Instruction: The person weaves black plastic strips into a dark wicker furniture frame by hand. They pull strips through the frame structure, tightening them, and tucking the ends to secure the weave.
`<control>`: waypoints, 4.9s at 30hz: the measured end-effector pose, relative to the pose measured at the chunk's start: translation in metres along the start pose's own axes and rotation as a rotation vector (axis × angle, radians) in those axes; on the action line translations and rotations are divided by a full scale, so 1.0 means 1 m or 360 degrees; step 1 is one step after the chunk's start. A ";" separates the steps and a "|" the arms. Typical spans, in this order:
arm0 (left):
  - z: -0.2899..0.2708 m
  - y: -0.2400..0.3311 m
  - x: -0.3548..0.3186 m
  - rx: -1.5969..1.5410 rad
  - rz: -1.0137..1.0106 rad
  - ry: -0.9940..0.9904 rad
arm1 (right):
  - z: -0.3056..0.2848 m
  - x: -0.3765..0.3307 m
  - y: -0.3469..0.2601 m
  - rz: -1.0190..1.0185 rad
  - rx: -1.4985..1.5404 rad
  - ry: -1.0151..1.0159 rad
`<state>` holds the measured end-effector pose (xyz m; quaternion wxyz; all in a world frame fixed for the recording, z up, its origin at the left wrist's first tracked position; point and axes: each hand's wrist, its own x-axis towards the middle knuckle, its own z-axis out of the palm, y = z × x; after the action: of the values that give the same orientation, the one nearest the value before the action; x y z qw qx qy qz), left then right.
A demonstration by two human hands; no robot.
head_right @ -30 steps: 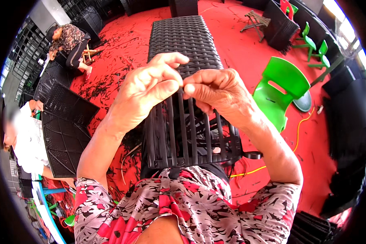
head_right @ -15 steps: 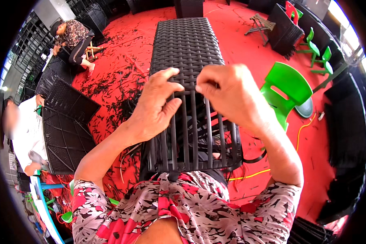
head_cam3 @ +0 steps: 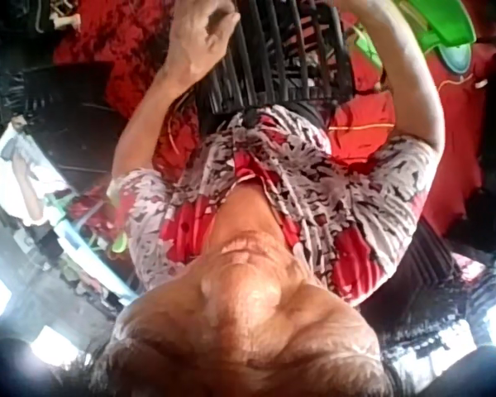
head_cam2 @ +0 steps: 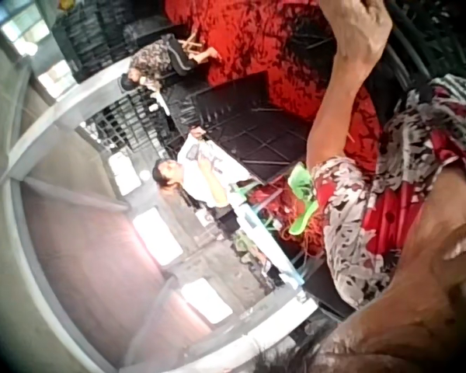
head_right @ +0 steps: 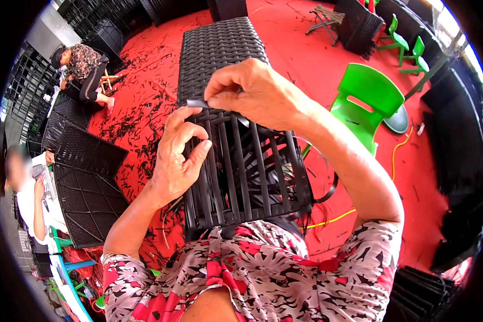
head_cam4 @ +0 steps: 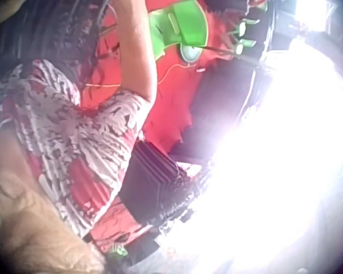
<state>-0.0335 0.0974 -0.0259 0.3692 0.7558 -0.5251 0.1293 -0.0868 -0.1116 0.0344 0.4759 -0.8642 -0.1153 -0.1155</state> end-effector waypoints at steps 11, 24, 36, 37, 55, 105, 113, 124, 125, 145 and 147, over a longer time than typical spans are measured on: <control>-0.002 0.009 0.008 -0.0839 -0.0444 0.0502 | 0.011 0.012 -0.010 0.0182 0.0101 -0.0338; -0.013 0.004 0.011 -0.1012 -0.0631 0.0277 | -0.021 -0.039 -0.005 0.0178 -0.0568 -0.0178; -0.027 -0.008 0.013 -0.0626 -0.0614 -0.0041 | 0.000 -0.057 0.012 -0.0007 -0.1301 -0.0083; -0.027 -0.008 0.014 -0.0579 -0.0593 -0.0085 | 0.003 -0.058 0.011 -0.0008 -0.1392 -0.0084; -0.030 -0.024 0.004 0.0275 -0.0274 0.0220 | -0.021 -0.096 0.019 0.0164 -0.0631 0.0376; -0.010 0.004 -0.006 0.0191 -0.0043 -0.0337 | 0.016 -0.033 -0.021 0.0201 -0.0542 -0.0037; -0.006 0.004 -0.007 0.0117 -0.0111 -0.0319 | 0.018 -0.023 -0.019 0.0178 -0.0751 -0.0408; -0.006 0.003 -0.008 0.0114 -0.0124 -0.0322 | -0.001 -0.038 -0.024 0.0339 -0.0459 -0.0137; -0.006 0.003 -0.008 0.0106 -0.0123 -0.0316 | -0.003 -0.039 -0.024 0.0370 -0.0448 -0.0083; -0.006 0.019 0.014 0.0423 0.0150 -0.0422 | 0.001 -0.029 -0.018 -0.0025 -0.0917 -0.0266; -0.002 0.017 0.020 0.0487 0.0168 -0.0539 | 0.003 -0.025 -0.014 -0.0002 -0.0988 -0.0434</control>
<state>-0.0397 0.0816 -0.0058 0.1496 0.7853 -0.5927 0.0979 -0.1146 -0.1041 0.0366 0.1702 -0.9753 -0.1377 -0.0286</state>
